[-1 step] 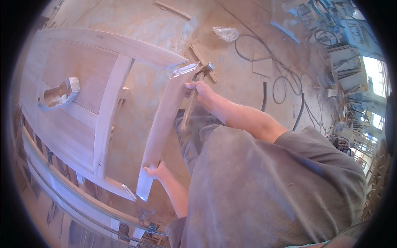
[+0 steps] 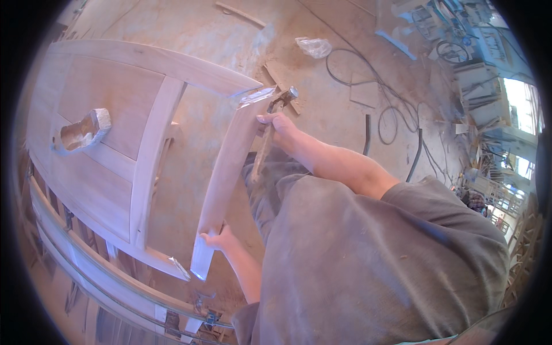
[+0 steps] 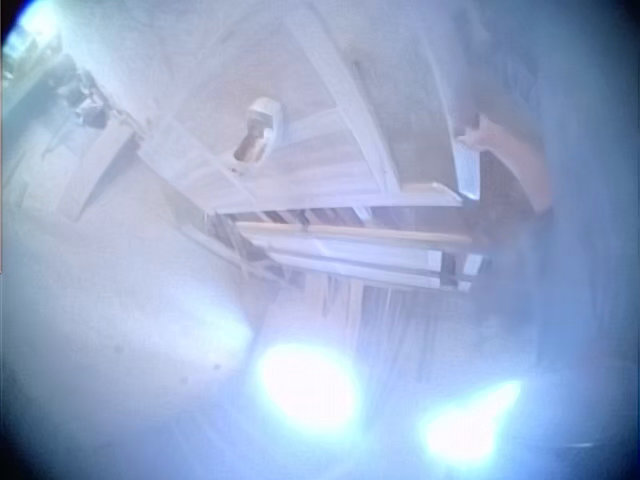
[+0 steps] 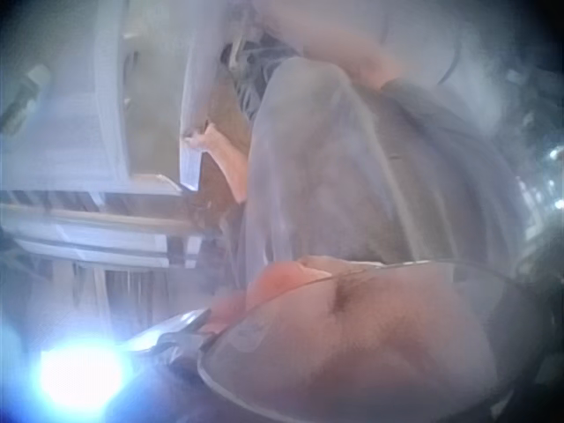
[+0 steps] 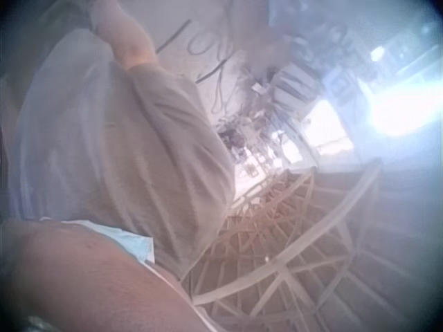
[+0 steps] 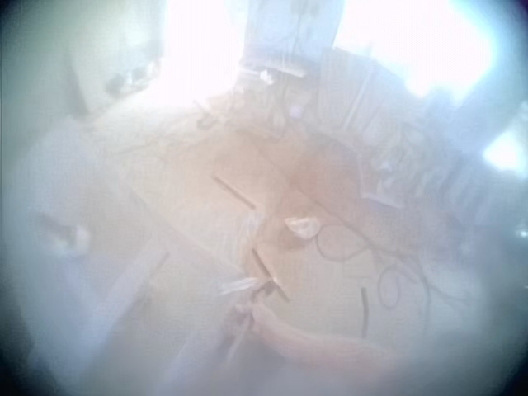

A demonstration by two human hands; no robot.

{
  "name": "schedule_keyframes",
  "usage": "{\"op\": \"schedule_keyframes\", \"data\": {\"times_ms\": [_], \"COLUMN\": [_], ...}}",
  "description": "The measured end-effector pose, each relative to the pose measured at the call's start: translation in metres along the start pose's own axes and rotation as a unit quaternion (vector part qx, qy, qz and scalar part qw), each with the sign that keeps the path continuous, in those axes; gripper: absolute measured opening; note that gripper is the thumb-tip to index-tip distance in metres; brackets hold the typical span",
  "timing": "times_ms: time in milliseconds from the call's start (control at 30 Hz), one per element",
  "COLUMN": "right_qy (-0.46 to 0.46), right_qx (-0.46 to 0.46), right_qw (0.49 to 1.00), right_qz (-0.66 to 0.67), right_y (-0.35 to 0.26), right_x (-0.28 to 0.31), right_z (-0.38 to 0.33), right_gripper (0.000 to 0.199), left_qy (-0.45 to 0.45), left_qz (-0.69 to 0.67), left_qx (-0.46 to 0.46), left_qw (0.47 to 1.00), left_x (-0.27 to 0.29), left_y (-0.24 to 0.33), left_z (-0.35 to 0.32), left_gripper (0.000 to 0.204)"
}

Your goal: The person applies glue to a wooden door frame, hammers it into place, and then uses clamps to secure the frame. The person works on a large wooden door panel in a workshop setting.

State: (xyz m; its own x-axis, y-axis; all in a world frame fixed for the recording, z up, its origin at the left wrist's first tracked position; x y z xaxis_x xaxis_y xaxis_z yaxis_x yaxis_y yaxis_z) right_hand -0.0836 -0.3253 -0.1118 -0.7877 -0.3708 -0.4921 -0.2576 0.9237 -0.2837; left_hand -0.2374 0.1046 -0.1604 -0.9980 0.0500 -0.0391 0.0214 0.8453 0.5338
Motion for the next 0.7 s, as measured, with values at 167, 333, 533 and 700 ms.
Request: {"op": "schedule_keyframes", "data": {"times_ms": [167, 333, 533, 700], "right_qy": [0.015, 0.030, 0.048, 0.061], "right_qx": [-0.003, -0.008, -0.017, -0.044], "right_qw": [1.000, 0.999, 0.999, 0.997], "right_qz": [0.010, 0.015, 0.014, 0.030], "right_y": [0.000, 0.001, 0.002, 0.002], "right_x": [-0.004, 0.008, -0.015, -0.008], "right_z": [0.009, 0.026, 0.012, 0.012], "right_gripper": [0.025, 0.026, 0.028, 0.023], "left_qy": [-0.049, -0.062, -0.057, -0.114], "left_qz": [0.010, 0.009, 0.020, 0.047], "left_qx": [0.021, 0.001, 0.002, -0.012], "left_qw": [0.999, 0.998, 0.998, 0.992], "left_x": [-0.007, -0.008, -0.001, -0.009], "left_y": [-0.003, -0.003, 0.004, 0.011], "left_z": [-0.021, -0.024, -0.012, -0.013], "left_gripper": [0.060, 0.059, 0.059, 0.062]}}
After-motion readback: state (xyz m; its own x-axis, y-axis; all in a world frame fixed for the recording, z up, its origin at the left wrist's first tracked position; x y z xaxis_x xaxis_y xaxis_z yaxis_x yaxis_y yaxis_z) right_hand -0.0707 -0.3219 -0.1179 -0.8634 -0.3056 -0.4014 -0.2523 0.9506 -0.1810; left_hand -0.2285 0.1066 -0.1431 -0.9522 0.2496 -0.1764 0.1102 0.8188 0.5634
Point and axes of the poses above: each hand's wrist, its own z-axis towards the middle knuckle, its own x-axis out of the back of the hand, y = z × x, the point moved 8 cm from there along z, towards the middle knuckle, and after that the axes turned 5 degrees about y, right-handed, at the moved point
